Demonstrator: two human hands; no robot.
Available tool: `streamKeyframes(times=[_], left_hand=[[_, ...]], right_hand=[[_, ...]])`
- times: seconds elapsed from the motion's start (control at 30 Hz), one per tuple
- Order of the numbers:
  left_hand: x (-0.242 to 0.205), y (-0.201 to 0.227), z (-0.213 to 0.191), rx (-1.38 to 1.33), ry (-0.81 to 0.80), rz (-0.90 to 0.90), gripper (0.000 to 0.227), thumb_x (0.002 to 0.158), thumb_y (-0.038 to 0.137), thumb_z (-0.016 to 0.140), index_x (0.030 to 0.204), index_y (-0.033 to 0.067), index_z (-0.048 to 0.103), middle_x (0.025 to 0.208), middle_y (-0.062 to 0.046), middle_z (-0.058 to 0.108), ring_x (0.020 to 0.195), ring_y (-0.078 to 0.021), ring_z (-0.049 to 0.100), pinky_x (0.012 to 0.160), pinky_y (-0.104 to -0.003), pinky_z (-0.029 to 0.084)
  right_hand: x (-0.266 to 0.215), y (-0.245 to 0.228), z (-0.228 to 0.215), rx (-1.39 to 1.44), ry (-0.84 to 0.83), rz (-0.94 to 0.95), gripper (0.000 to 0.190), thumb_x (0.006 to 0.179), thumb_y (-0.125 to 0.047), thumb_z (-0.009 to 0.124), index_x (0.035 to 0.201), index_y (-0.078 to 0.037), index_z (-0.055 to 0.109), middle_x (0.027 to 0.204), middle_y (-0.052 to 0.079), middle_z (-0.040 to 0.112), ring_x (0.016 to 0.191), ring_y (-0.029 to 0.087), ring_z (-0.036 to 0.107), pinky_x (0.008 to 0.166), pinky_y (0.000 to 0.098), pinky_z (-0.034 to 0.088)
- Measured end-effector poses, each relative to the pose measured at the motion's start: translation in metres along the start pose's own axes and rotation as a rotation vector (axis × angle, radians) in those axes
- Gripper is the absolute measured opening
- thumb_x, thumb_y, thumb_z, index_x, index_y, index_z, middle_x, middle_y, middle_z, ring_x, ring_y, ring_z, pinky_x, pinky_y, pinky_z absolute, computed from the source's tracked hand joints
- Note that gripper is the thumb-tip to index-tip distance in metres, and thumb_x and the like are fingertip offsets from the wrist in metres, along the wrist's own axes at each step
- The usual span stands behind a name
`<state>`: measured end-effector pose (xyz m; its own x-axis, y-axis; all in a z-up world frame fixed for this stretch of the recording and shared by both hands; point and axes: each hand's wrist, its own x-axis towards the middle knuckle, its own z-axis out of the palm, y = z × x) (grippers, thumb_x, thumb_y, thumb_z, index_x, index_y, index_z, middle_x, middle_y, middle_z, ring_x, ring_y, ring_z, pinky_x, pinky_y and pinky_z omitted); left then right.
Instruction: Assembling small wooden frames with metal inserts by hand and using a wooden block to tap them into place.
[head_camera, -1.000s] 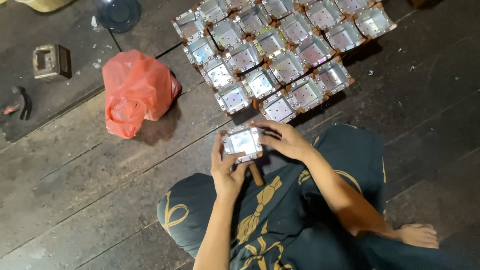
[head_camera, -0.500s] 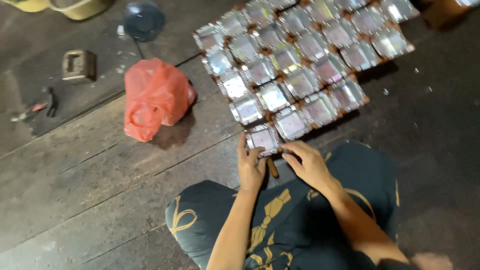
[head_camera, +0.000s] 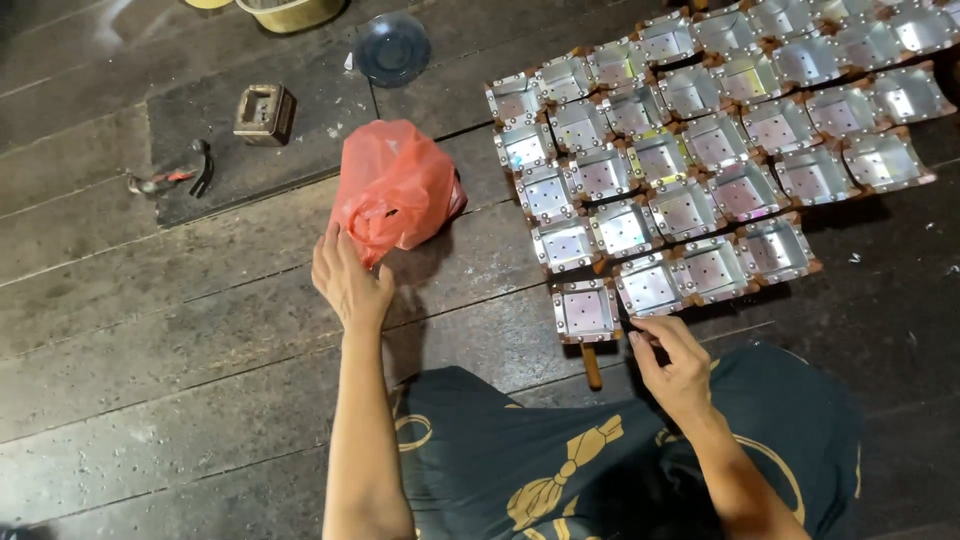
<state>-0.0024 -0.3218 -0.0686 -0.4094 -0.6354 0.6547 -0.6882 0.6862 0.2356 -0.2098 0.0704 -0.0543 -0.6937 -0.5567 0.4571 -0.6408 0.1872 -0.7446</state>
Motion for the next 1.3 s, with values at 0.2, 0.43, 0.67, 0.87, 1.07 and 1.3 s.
streamKeyframes(times=[0.2,0.43,0.67,0.87,1.07,1.3], left_hand=[[-0.008,-0.051,0.031,0.228,-0.264,0.014,0.017,0.081,0.026,0.075,0.098,0.0251,0.07,0.11,0.003,0.068,0.134,-0.0244,0.05,0.12,-0.061,0.015],[-0.005,0.009,-0.059,-0.261,-0.193,-0.032,0.039,0.105,0.034,0.067,0.076,0.0088,0.058,0.069,-0.012,0.061,0.082,-0.0393,0.068,0.112,-0.054,0.041],[0.012,0.046,-0.103,-0.275,-0.153,0.014,0.035,0.106,0.024,0.064,0.075,0.0081,0.062,0.065,-0.013,0.06,0.073,-0.0391,0.067,0.107,-0.053,0.046],[0.066,0.011,-0.07,-0.232,0.178,0.015,0.028,0.108,0.017,0.066,0.082,0.0089,0.065,0.069,-0.013,0.06,0.07,-0.0392,0.065,0.073,-0.044,0.055],[0.056,0.01,-0.033,0.192,0.428,0.182,0.025,0.106,0.035,0.051,0.092,0.0156,0.058,0.088,-0.005,0.048,0.079,-0.0286,0.051,0.076,-0.037,0.043],[0.009,-0.027,0.055,0.345,-0.694,-0.052,0.034,0.09,0.043,0.057,0.088,0.0169,0.079,0.082,-0.012,0.073,0.083,-0.0369,0.073,0.073,-0.051,0.053]], right_hand=[[0.002,0.001,-0.001,-0.018,-0.019,-0.048,0.017,0.089,0.002,0.074,0.102,-0.008,0.079,0.092,0.006,0.075,0.082,0.023,0.075,0.067,0.0291,0.062],[0.003,0.002,-0.005,-0.002,-0.047,-0.007,0.014,0.091,0.002,0.073,0.102,-0.006,0.078,0.091,0.007,0.074,0.08,0.023,0.073,0.069,0.0302,0.061],[0.001,0.0,-0.007,-0.024,-0.061,-0.021,0.016,0.09,0.002,0.073,0.101,-0.008,0.079,0.09,0.007,0.075,0.078,0.022,0.073,0.068,0.0308,0.061],[0.004,0.004,-0.006,-0.071,-0.049,-0.074,0.015,0.09,0.005,0.073,0.101,-0.004,0.078,0.088,0.01,0.073,0.078,0.025,0.072,0.065,0.0303,0.061],[0.007,0.008,-0.005,-0.075,0.055,-0.091,0.013,0.094,0.005,0.072,0.105,-0.001,0.077,0.091,0.011,0.072,0.079,0.025,0.071,0.067,0.0303,0.06],[0.012,0.013,-0.019,-0.094,0.089,-0.083,0.015,0.094,0.009,0.071,0.104,0.0,0.077,0.094,0.013,0.074,0.081,0.027,0.072,0.066,0.0314,0.059]])
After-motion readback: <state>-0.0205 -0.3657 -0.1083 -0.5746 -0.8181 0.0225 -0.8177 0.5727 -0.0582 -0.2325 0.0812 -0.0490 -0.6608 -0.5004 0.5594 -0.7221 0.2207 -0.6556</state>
